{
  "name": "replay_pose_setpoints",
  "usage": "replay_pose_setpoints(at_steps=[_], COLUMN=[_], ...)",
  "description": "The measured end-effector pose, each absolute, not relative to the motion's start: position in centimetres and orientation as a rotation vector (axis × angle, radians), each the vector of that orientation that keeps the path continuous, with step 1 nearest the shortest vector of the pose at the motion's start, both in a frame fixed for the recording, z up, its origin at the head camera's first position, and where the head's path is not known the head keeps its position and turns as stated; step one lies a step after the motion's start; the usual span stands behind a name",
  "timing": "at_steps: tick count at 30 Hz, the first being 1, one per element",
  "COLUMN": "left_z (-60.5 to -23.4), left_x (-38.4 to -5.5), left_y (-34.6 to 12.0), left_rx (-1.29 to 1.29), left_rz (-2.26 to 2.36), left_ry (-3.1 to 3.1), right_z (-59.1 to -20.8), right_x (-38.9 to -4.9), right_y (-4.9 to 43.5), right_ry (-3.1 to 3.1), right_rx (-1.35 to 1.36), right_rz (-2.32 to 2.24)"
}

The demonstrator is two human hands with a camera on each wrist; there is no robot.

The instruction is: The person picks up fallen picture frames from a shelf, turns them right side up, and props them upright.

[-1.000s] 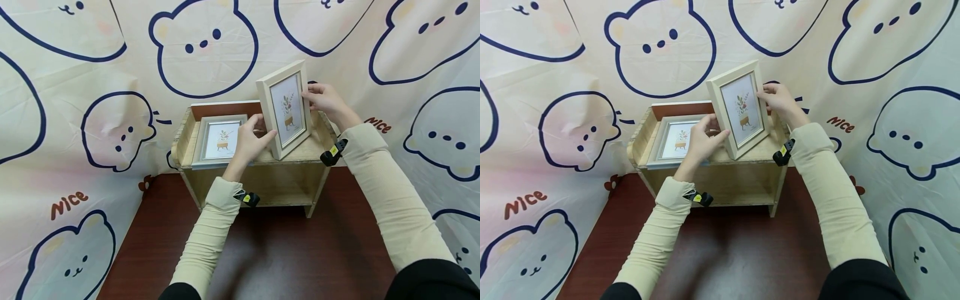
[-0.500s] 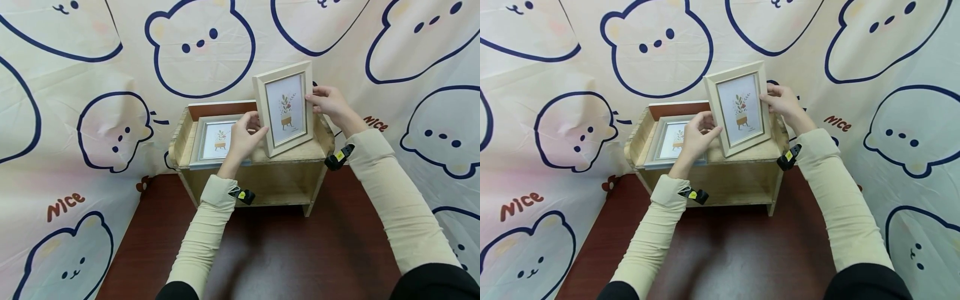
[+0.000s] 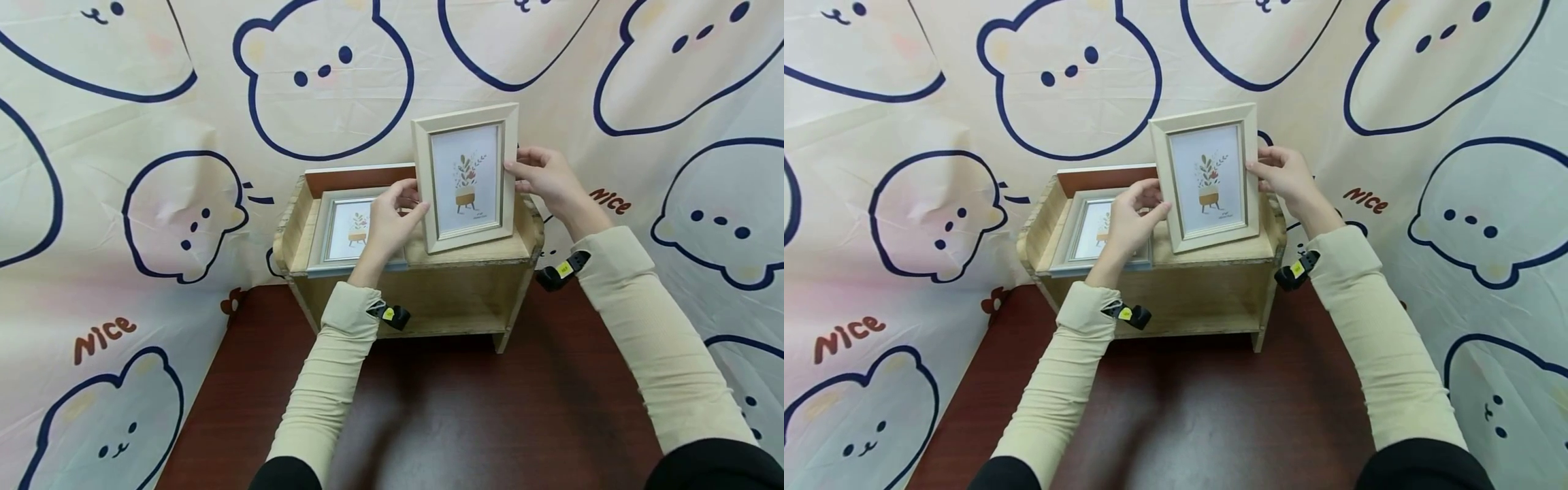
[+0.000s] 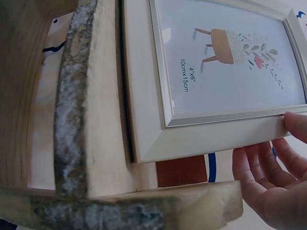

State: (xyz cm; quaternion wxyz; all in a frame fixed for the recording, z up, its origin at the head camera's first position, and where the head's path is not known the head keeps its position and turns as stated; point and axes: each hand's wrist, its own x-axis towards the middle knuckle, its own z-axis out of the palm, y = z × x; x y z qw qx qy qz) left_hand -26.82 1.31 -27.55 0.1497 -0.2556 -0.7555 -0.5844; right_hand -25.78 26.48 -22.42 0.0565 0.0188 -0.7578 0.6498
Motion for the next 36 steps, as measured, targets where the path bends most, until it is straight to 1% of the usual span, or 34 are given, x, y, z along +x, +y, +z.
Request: replay_pose_setpoints(at_steps=[6,23,30,33,36], left_z=[-27.4,-27.7,-27.6,-27.7,-27.8], left_x=[-27.1,-27.5,-26.9,-26.4,-25.7], left_y=[1.0,0.5,0.3,0.1,-0.1], left_rx=[-0.701,-0.710,-0.736,-0.741,-0.752], left_rz=[-1.720,-1.695,-1.698,-1.688,-1.678], left_ry=[-2.164,-2.191,-2.190,-2.190,-2.190], right_z=[-22.8,-23.7,-23.8,-23.8,-23.9], right_x=[-25.2,-23.8,-23.1,-22.5,-21.6], right_y=[26.4,26.2,25.9,25.7,25.2], right_ry=[-2.275,-2.213,-2.218,-2.159,-2.057], right_rx=[0.086,0.087,0.034,-0.009,0.006], right_rz=[1.955,1.956,1.850,1.756,1.673])
